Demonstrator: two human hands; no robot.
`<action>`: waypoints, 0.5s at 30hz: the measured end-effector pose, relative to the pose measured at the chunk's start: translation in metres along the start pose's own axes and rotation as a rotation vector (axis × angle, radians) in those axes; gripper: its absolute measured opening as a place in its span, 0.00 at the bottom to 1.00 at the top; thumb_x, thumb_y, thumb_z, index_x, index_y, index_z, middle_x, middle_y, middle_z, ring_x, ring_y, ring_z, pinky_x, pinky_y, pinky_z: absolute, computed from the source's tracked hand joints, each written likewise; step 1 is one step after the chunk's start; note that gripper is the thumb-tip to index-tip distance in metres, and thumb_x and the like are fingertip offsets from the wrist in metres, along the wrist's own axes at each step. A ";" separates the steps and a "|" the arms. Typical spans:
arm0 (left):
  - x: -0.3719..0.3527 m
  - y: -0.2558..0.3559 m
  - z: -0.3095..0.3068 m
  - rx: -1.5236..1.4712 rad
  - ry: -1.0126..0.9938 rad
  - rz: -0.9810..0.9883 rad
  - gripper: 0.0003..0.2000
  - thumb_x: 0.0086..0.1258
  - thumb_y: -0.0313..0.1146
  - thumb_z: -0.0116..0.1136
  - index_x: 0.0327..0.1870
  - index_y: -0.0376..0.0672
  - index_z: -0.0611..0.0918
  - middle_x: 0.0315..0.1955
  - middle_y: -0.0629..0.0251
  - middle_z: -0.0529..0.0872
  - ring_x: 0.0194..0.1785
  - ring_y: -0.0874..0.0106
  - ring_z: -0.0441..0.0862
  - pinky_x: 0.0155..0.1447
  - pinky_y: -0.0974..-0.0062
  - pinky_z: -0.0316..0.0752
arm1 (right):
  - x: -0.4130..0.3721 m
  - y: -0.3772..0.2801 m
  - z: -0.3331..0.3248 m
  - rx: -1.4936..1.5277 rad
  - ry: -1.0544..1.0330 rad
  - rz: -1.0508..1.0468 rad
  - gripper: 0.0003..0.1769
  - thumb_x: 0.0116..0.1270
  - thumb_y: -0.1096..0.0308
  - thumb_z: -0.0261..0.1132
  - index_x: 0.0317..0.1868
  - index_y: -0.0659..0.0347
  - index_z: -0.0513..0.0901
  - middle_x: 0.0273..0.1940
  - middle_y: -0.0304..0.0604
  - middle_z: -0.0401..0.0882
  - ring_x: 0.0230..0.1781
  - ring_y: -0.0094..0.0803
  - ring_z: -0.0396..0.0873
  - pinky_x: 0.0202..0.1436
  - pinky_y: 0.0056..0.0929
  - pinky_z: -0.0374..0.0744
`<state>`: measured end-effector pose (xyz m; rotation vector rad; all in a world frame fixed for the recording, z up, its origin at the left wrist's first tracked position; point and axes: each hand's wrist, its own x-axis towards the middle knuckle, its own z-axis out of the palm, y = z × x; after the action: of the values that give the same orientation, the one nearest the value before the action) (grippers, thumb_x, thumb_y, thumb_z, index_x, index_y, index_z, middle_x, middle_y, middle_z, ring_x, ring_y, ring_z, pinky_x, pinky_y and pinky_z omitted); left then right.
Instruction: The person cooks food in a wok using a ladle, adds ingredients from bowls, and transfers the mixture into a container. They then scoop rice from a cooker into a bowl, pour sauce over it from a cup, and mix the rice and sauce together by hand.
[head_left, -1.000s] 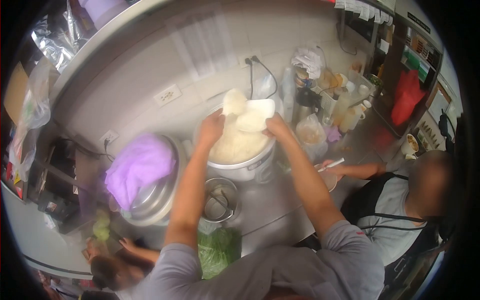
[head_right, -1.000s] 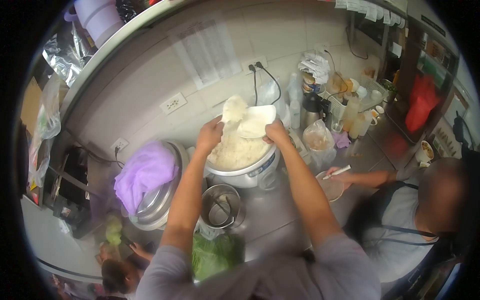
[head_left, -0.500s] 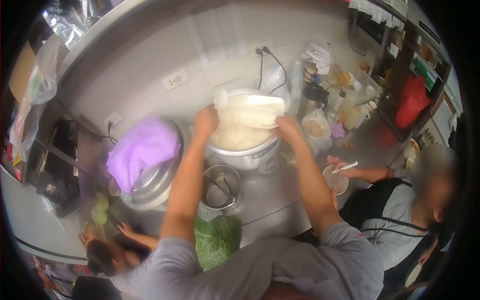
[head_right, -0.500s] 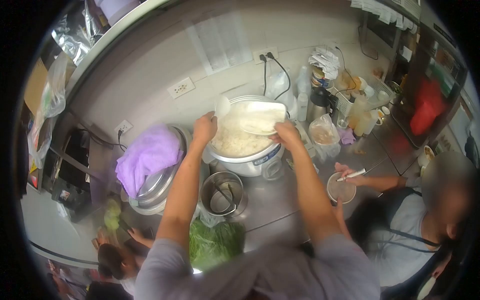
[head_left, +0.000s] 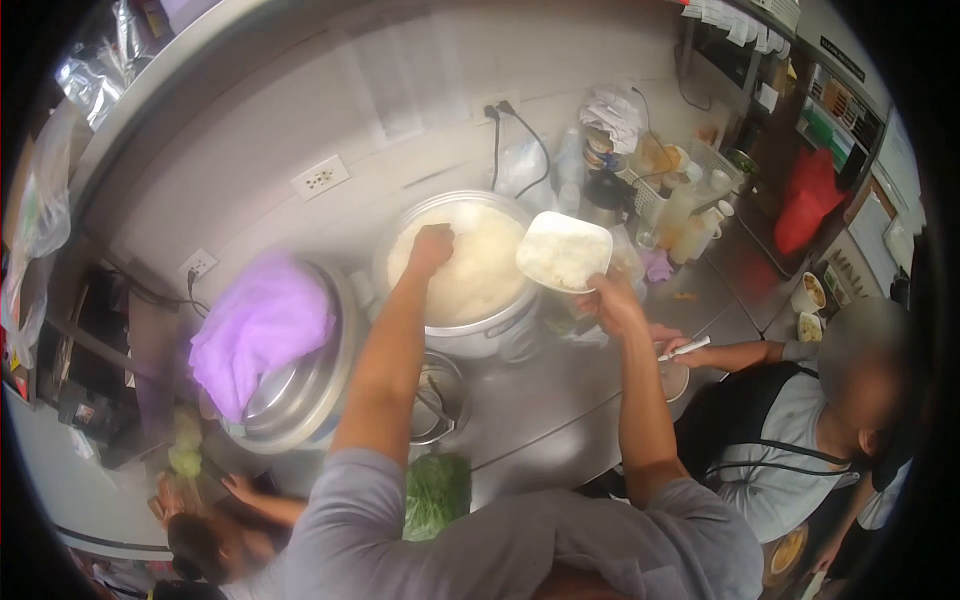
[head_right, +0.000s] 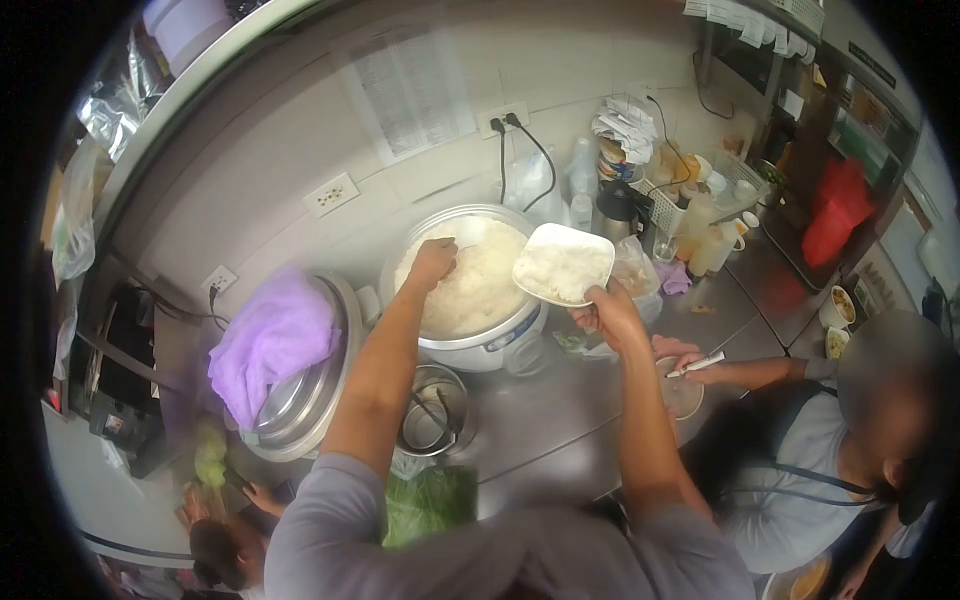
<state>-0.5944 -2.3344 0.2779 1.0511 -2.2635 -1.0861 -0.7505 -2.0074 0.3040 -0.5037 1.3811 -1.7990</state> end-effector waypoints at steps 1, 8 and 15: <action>-0.007 0.013 -0.003 -0.131 -0.042 -0.088 0.20 0.66 0.33 0.49 0.57 0.36 0.80 0.19 0.64 0.76 0.17 0.76 0.68 0.21 0.74 0.63 | 0.000 0.000 -0.002 0.002 -0.003 0.006 0.22 0.64 0.72 0.54 0.57 0.72 0.68 0.36 0.50 0.82 0.26 0.29 0.81 0.26 0.25 0.80; -0.008 0.018 0.016 -0.312 -0.238 -0.122 0.24 0.67 0.31 0.50 0.66 0.35 0.72 0.17 0.69 0.72 0.17 0.78 0.64 0.21 0.78 0.58 | 0.002 0.005 -0.007 0.013 0.000 0.008 0.22 0.65 0.71 0.56 0.58 0.71 0.67 0.35 0.49 0.81 0.28 0.31 0.81 0.30 0.27 0.81; -0.029 0.039 0.017 -0.365 -0.378 -0.165 0.23 0.70 0.33 0.52 0.66 0.36 0.73 0.22 0.69 0.74 0.20 0.80 0.65 0.22 0.81 0.59 | 0.007 0.005 -0.011 0.018 0.088 -0.015 0.25 0.64 0.71 0.57 0.60 0.71 0.66 0.40 0.49 0.80 0.29 0.32 0.81 0.29 0.28 0.81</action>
<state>-0.6046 -2.2879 0.2975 0.9530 -2.1490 -1.8181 -0.7607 -2.0071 0.2947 -0.4314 1.4218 -1.8639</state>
